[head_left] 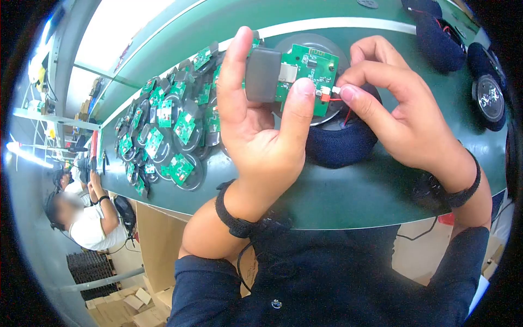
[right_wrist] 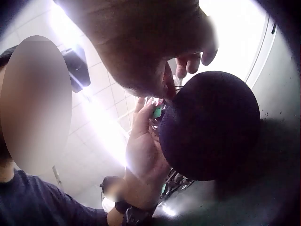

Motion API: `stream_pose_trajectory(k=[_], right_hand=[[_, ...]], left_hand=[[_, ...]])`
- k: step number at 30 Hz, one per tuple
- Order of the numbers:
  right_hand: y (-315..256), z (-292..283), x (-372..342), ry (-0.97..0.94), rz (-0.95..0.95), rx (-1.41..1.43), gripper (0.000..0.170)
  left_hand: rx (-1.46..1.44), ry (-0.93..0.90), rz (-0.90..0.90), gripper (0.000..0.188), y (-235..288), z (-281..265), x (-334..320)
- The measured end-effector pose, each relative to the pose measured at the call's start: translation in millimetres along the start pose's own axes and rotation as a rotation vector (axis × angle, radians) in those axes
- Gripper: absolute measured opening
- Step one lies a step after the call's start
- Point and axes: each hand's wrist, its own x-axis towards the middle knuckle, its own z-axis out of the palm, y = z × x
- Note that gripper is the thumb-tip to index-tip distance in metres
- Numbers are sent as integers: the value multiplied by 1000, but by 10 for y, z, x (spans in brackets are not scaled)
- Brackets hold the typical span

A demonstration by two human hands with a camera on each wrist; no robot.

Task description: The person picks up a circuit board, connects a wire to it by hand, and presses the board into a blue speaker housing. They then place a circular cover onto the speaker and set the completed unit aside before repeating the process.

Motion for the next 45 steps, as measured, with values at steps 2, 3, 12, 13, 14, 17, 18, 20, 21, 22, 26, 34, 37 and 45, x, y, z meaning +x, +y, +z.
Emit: stream_pose_trajectory(k=[2, 3, 12, 13, 14, 17, 18, 20, 21, 22, 26, 34, 37, 45], right_hand=[[37, 8, -19, 8, 8, 28, 12], [53, 15, -28, 11, 4, 53, 12], [129, -10, 41, -97, 54, 295, 12], [122, -11, 53, -150, 91, 370, 13], [129, 4, 46, -146, 93, 375, 13], [147, 63, 15, -89, 189, 447, 14], [149, 80, 5, -76, 241, 518, 15], [152, 127, -26, -60, 293, 592, 15], [153, 172, -49, -2, 259, 603, 16], [150, 209, -67, 45, 228, 621, 17], [97, 277, -91, 102, 229, 655, 18], [120, 230, -61, 68, 196, 692, 16], [159, 188, -32, 29, 169, 675, 15], [150, 242, -86, 151, 153, 560, 12]], left_hand=[[-26, -26, -18, 72, 13, 14, -1], [-17, -25, -34, 71, 21, 13, -2], [9, -15, -67, 69, 28, 45, -24], [-6, -20, -65, 69, 17, 43, -27], [-21, -24, -65, 68, 10, 45, -29], [-32, -31, -79, 65, 23, 51, -38], [-29, -36, -82, 65, 25, 44, -39], [-23, -35, -80, 62, 28, 36, -37], [-21, -39, -80, 62, 30, 46, -39], [20, 14, -95, 61, 45, 65, -55], [55, 67, -108, 59, 62, 84, -69], [42, 79, -93, 59, 36, 91, -59], [19, 77, -111, 59, 56, 87, -47], [-2, 40, -153, 59, 58, 87, -50]])
